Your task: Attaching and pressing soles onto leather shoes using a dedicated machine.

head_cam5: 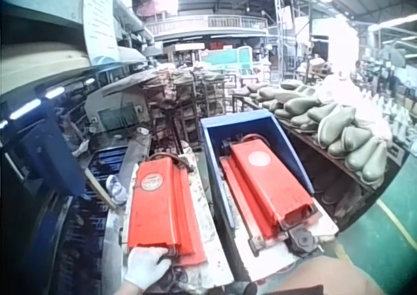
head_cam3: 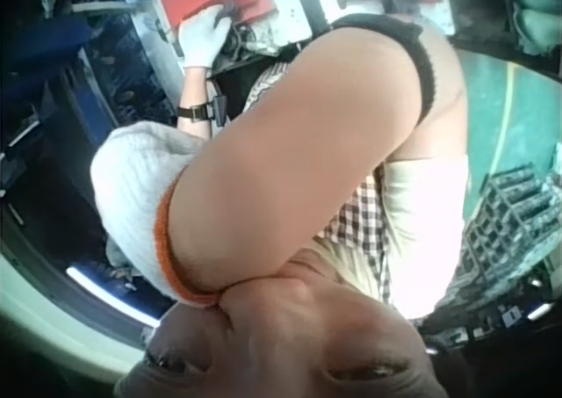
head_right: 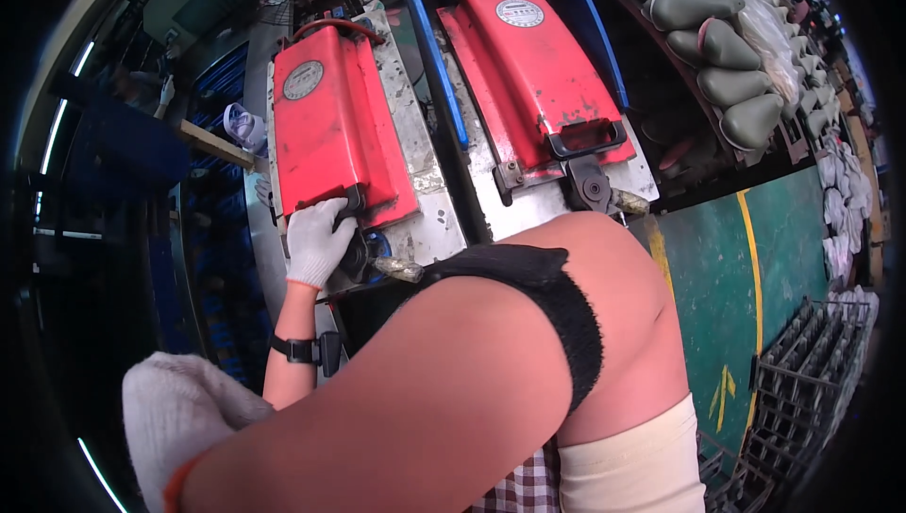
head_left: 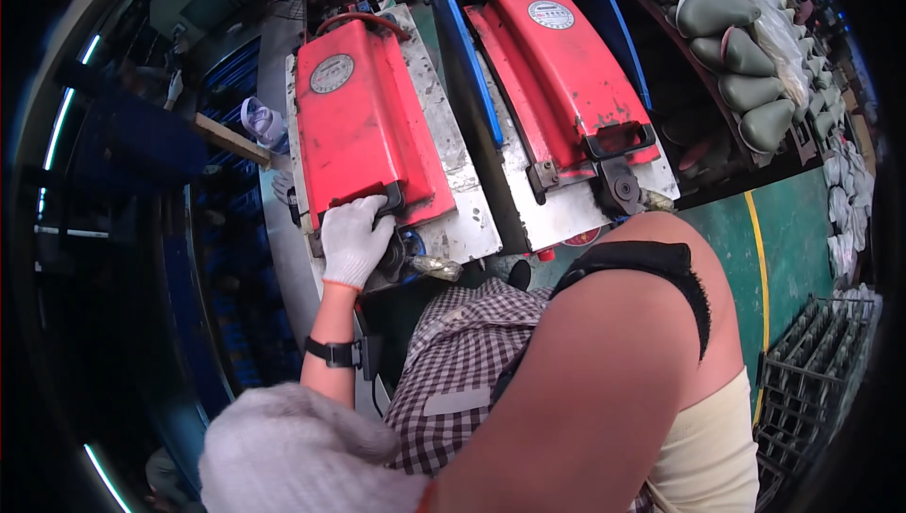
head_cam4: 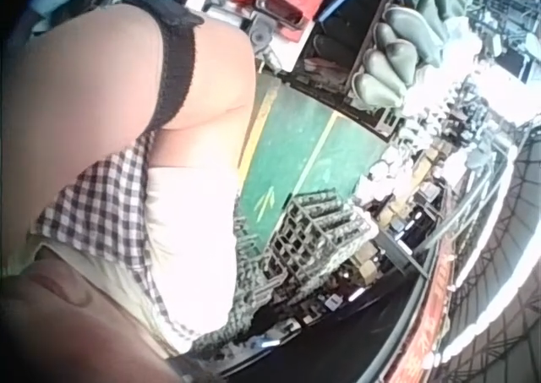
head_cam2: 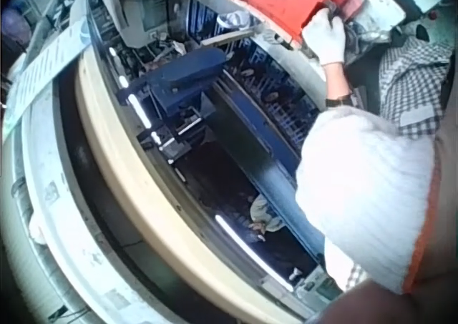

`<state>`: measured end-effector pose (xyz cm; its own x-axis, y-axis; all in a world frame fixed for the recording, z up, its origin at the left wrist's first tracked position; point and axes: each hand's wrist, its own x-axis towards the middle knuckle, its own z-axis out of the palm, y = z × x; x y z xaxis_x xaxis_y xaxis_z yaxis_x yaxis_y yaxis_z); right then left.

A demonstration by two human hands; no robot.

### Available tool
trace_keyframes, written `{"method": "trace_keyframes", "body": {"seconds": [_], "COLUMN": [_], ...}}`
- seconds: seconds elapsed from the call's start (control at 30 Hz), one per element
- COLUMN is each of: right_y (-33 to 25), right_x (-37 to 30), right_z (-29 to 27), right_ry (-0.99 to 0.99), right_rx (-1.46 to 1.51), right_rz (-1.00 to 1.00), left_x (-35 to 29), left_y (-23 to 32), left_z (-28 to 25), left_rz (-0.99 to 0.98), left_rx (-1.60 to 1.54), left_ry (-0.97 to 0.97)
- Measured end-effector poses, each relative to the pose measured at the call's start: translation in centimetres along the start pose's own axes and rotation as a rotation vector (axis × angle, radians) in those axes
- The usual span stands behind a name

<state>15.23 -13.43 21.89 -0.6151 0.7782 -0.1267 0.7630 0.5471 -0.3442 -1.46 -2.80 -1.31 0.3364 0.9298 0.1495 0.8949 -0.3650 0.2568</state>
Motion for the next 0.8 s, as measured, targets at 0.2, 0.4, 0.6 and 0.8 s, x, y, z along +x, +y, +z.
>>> {"method": "trace_keyframes", "body": {"seconds": [0.2, 0.4, 0.6, 0.8], "right_y": [0.4, 1.3, 1.9, 4.5], "right_x": [-0.9, -1.3, -0.6, 3.1], "right_z": [-0.6, -1.9, -2.6, -3.2], "right_ry": [0.023, 0.060, 0.057, 0.104], "right_rx": [-0.021, -0.043, -0.029, 0.071], "right_rz": [0.014, -0.059, -0.242, -0.358], "left_x": [1.4, 3.0, 4.0, 2.9], "left_y": [0.3, 0.3, 0.0, -0.6], "left_z": [-0.4, -1.2, -1.4, -2.7], "left_rz": [-0.145, -0.211, -0.179, -0.167], "left_rx": [0.015, 0.029, -0.016, -0.019], "left_ry": [-0.239, -0.437, -0.508, -0.560]}}
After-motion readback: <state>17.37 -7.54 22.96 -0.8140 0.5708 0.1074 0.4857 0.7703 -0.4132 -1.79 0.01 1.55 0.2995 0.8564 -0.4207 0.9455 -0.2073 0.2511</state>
